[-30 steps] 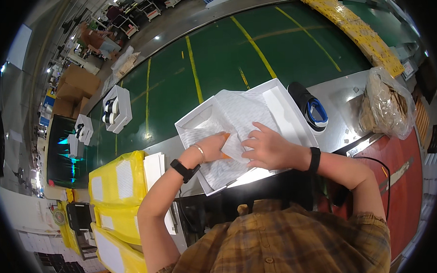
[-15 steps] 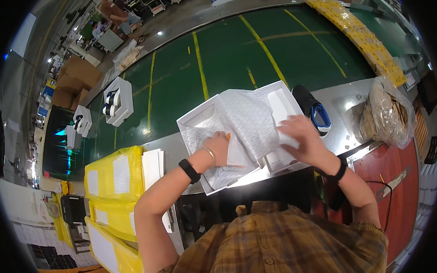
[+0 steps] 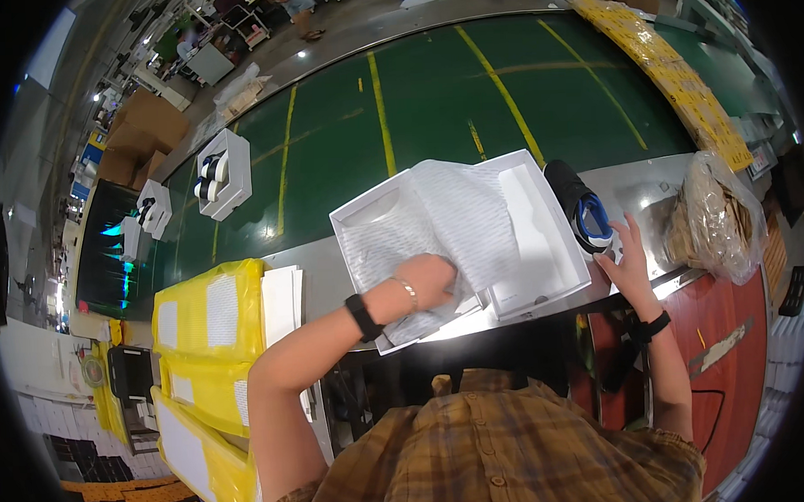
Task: The recorder is seen packing shoes into boxes on a conveyor belt in a shoe manufacturing facility.
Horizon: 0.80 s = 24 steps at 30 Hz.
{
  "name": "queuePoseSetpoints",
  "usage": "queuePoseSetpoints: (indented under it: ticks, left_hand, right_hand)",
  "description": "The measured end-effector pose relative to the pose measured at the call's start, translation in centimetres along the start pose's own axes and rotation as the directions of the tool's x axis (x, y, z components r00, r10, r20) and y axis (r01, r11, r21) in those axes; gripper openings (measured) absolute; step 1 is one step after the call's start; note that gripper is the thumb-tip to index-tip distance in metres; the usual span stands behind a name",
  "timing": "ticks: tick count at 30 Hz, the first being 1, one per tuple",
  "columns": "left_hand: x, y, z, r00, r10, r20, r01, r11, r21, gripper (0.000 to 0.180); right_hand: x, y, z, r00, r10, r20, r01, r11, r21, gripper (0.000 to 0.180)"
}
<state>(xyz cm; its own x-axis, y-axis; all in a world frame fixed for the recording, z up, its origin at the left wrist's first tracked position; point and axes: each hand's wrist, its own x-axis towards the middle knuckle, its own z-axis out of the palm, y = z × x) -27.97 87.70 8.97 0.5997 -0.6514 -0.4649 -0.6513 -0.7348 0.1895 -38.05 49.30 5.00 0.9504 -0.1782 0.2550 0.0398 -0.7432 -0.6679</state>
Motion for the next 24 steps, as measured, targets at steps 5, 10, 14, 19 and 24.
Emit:
queuePoseSetpoints:
  ticks: [5, 10, 14, 19, 24]
  left_hand:
    - [0.3, -0.5, 0.7, 0.996, 0.070, 0.061, -0.071, 0.998, 0.002, 0.040]
    - [-3.8, -1.1, -3.3, 0.999, 0.022, -0.026, -0.021, 0.999, 0.026, 0.036]
    - [-7.8, 0.0, -6.3, 0.772, 0.127, -0.623, -0.069, 0.991, 0.117, 0.021]
    - [-10.6, 3.1, -9.8, 0.491, 0.510, -0.706, -0.006, 0.812, 0.583, 0.023]
    - [-13.4, 1.5, -9.2, 0.561, 0.331, -0.759, 0.054, 0.900, 0.432, 0.027]
  right_hand:
    - [1.6, 1.2, 0.3, 0.986, -0.056, 0.156, 0.059, 0.998, -0.021, 0.042]
    - [2.2, -1.4, -1.6, 0.974, 0.166, 0.155, -0.226, 0.658, 0.718, 0.032]
    - [3.0, -10.9, -4.0, 0.993, -0.091, 0.070, 0.022, 0.753, 0.657, 0.034]
    - [4.4, -23.5, -1.6, 0.786, -0.586, 0.197, 0.443, 0.757, 0.481, 0.036]
    - [2.9, -24.8, 1.9, 0.844, -0.520, 0.133, 0.344, 0.714, 0.610, 0.044]
